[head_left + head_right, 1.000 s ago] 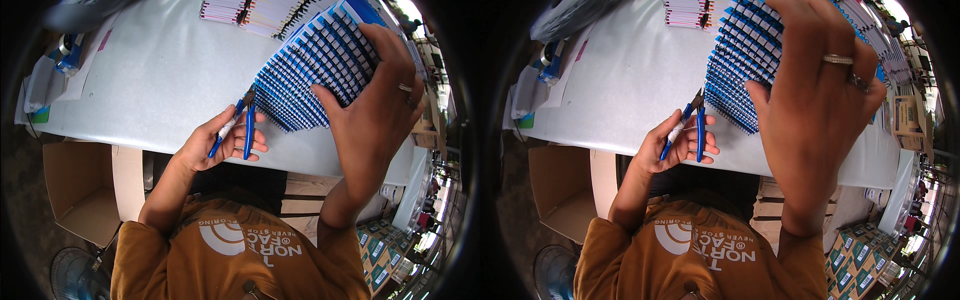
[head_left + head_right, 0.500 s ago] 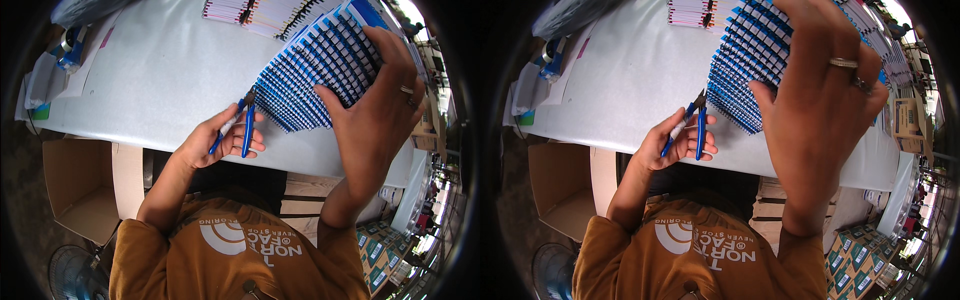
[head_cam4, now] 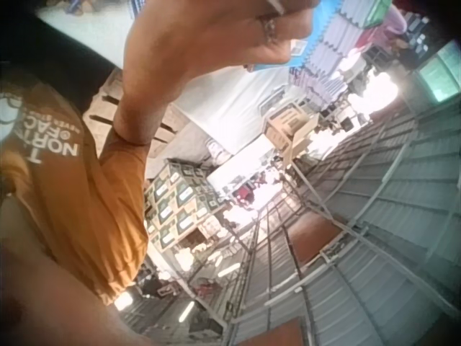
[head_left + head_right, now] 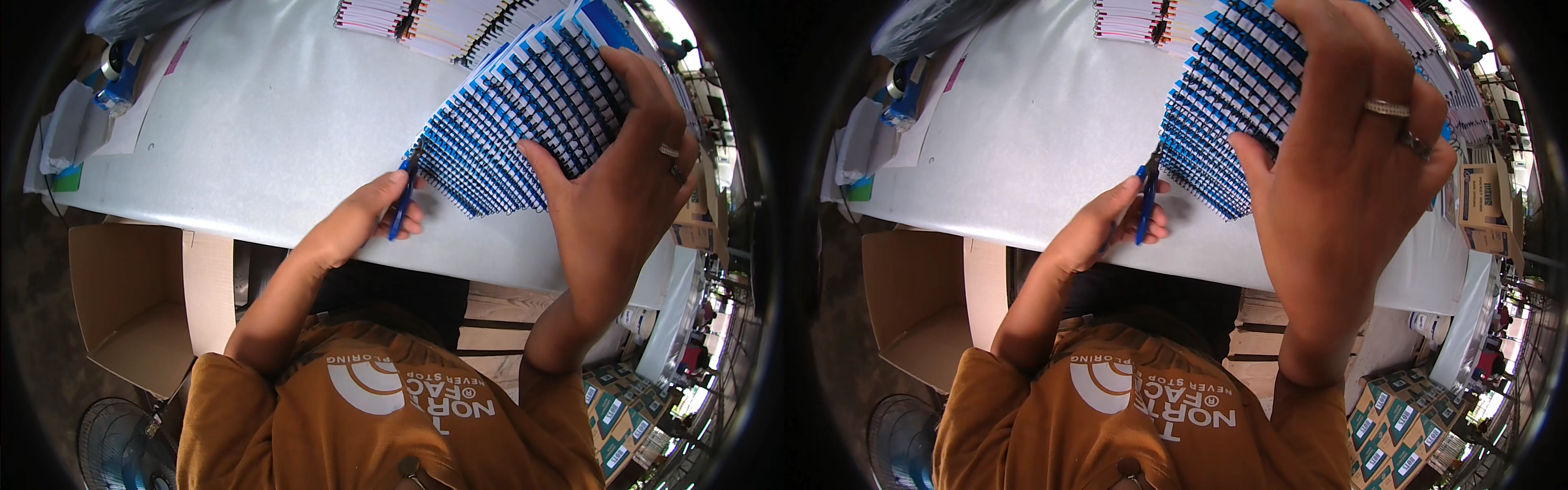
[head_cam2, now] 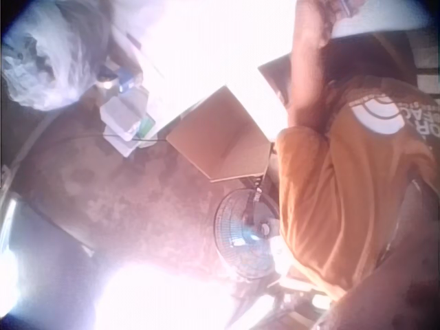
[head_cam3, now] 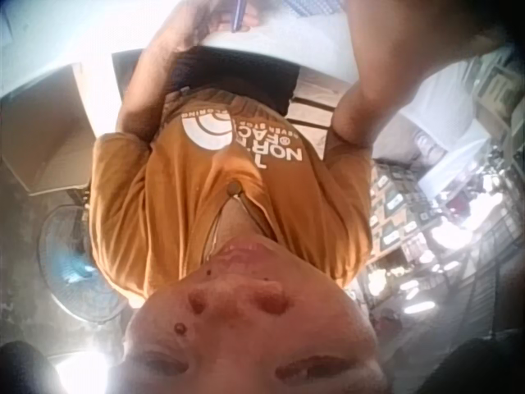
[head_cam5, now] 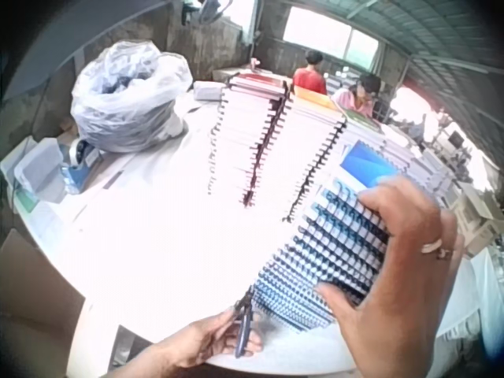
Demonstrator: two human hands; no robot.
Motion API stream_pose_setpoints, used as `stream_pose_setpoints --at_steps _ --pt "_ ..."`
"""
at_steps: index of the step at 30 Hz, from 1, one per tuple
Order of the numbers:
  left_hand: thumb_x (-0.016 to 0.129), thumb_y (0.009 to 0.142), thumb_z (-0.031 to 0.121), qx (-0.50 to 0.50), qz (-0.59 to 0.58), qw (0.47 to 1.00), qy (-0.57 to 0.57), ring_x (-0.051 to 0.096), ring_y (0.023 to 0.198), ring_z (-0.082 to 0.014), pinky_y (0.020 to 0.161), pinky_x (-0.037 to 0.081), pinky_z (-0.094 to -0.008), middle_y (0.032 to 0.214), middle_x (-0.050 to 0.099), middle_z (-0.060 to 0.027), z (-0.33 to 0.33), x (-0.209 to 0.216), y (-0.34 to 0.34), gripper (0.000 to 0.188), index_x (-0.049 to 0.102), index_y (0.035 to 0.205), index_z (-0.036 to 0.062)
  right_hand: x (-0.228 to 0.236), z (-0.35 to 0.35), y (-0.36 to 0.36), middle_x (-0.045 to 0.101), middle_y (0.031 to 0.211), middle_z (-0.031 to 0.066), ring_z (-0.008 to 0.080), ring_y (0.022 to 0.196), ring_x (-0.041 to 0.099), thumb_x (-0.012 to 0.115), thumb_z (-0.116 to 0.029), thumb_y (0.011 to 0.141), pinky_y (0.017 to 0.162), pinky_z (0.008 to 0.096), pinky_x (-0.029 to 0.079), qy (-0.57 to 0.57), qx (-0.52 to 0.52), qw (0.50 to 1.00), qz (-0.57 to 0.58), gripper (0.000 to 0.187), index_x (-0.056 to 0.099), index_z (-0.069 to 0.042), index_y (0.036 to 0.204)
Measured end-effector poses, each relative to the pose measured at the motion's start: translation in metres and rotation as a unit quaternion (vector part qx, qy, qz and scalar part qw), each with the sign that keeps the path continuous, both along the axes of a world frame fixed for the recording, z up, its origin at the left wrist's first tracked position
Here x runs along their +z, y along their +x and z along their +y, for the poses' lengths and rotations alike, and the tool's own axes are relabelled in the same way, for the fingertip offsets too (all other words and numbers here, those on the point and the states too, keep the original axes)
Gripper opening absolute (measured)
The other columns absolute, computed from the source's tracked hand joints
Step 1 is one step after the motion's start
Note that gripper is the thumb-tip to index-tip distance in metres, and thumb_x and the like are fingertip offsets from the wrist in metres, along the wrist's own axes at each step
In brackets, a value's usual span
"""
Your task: The person uses wire cutters to trim the excess spiral binding wire from a stack of notebooks and then picks up the cut wire pieces.
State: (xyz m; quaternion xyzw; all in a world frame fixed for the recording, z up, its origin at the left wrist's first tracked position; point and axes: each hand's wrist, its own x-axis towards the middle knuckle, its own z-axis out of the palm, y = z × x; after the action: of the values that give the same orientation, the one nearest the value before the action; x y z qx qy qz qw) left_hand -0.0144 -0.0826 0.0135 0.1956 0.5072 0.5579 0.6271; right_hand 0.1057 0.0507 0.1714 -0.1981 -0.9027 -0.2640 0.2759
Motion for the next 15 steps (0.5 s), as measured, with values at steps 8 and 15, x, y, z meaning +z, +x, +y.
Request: stream_pose_setpoints --at_steps 8,15 --pt "0.037 0.094 0.047 0.020 0.365 0.929 -0.062 0.050 0.062 -0.0145 0.058 0.043 -0.0296 0.069 0.049 -0.0028 0.000 0.002 0.001 0.049 0.052 0.109 0.0027 -0.001 0.001 -0.001 0.049 0.124 -0.0012 0.0186 0.115 0.047 0.084 -0.026 0.052 0.099 0.0437 0.032 -0.003 0.000 1.000 0.001 0.084 0.041 -0.021 0.124" --pt "0.034 0.093 0.049 0.015 -0.157 0.987 -0.002 0.059 0.075 -0.0228 0.065 0.046 -0.0353 0.085 0.059 -0.0102 -0.001 -0.001 0.000 0.054 0.049 0.115 0.0019 0.001 0.001 0.001 0.049 0.123 -0.0015 0.0183 0.113 0.048 0.084 -0.025 0.051 0.095 0.0417 0.033 -0.009 0.019 1.000 0.012 0.084 0.042 -0.021 0.123"
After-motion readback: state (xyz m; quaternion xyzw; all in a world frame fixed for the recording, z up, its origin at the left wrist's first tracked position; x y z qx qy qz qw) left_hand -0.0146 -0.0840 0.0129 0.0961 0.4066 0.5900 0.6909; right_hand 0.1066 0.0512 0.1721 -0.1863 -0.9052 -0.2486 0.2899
